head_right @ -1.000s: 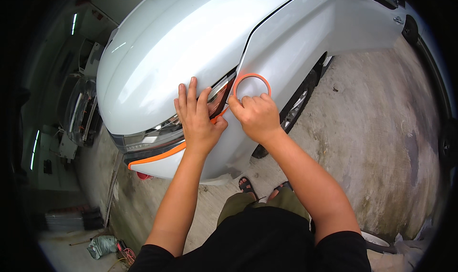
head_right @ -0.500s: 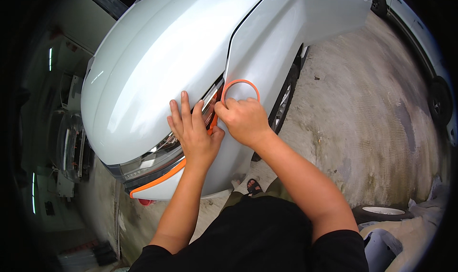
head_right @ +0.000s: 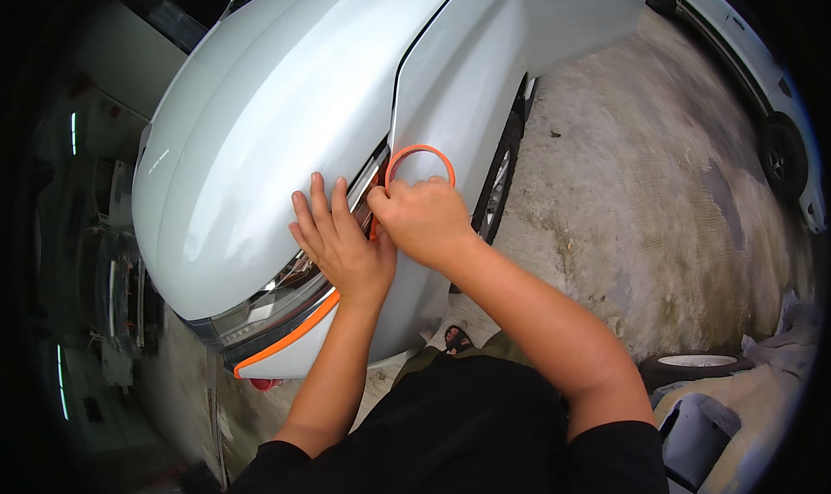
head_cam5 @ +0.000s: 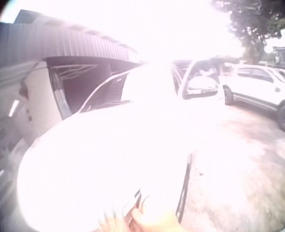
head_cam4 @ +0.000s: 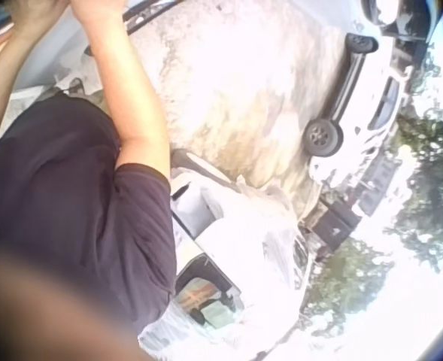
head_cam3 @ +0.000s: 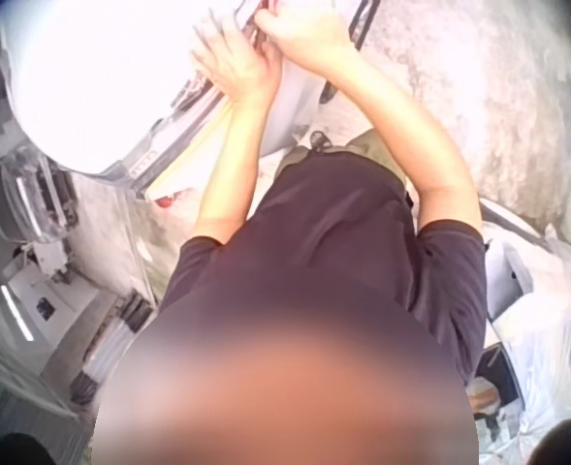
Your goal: The person applies orange masking tape along the front bumper and headlight edges of a white car. They press the tape into crevices and smooth it along contours, working around the grille and wheel arch.
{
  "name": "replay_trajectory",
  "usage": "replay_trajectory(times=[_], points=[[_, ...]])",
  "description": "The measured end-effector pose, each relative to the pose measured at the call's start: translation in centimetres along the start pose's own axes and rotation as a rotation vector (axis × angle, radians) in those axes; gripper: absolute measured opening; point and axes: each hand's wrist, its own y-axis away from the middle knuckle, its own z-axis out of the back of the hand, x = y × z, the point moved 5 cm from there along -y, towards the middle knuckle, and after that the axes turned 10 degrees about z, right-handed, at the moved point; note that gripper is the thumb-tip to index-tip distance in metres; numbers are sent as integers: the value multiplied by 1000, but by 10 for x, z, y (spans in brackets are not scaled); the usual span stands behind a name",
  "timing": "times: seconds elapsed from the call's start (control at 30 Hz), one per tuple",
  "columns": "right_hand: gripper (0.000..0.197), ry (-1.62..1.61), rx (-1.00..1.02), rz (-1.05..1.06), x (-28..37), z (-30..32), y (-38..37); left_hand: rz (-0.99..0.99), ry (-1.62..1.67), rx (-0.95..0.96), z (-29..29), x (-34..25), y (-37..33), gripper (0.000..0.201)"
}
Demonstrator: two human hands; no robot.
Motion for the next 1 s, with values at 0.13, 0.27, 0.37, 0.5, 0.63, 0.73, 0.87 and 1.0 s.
replay_trajectory(times=[0.13,0.27,0.37,0.5,0.63,0.73,0.87,1.0], points=[[14,-81,6,-5,-5,-4,1,26,-56,-48,-3,-3,2,70],[13,-177,31,-12,-13,-4,1,-12,-66,-29,0,-2,3,68],[10,-293,113,-1,-21,-5,0,36,-62,-42,2,-2,2,71],[8,-478,108,-4,-34,-2,1,116,-5,-87,2,-8,0,69],[9,-453,106,-10,-30,-5,5,160,26,-174,5,-14,-4,67],[10,-455,80,-94,-22,-11,6,179,-8,-169,6,-17,-7,67],[10,-461,-11,-182,-16,-17,9,197,88,-195,5,-14,-7,66],[11,-473,-74,-209,-16,-19,11,177,92,-184,0,-7,-3,62]])
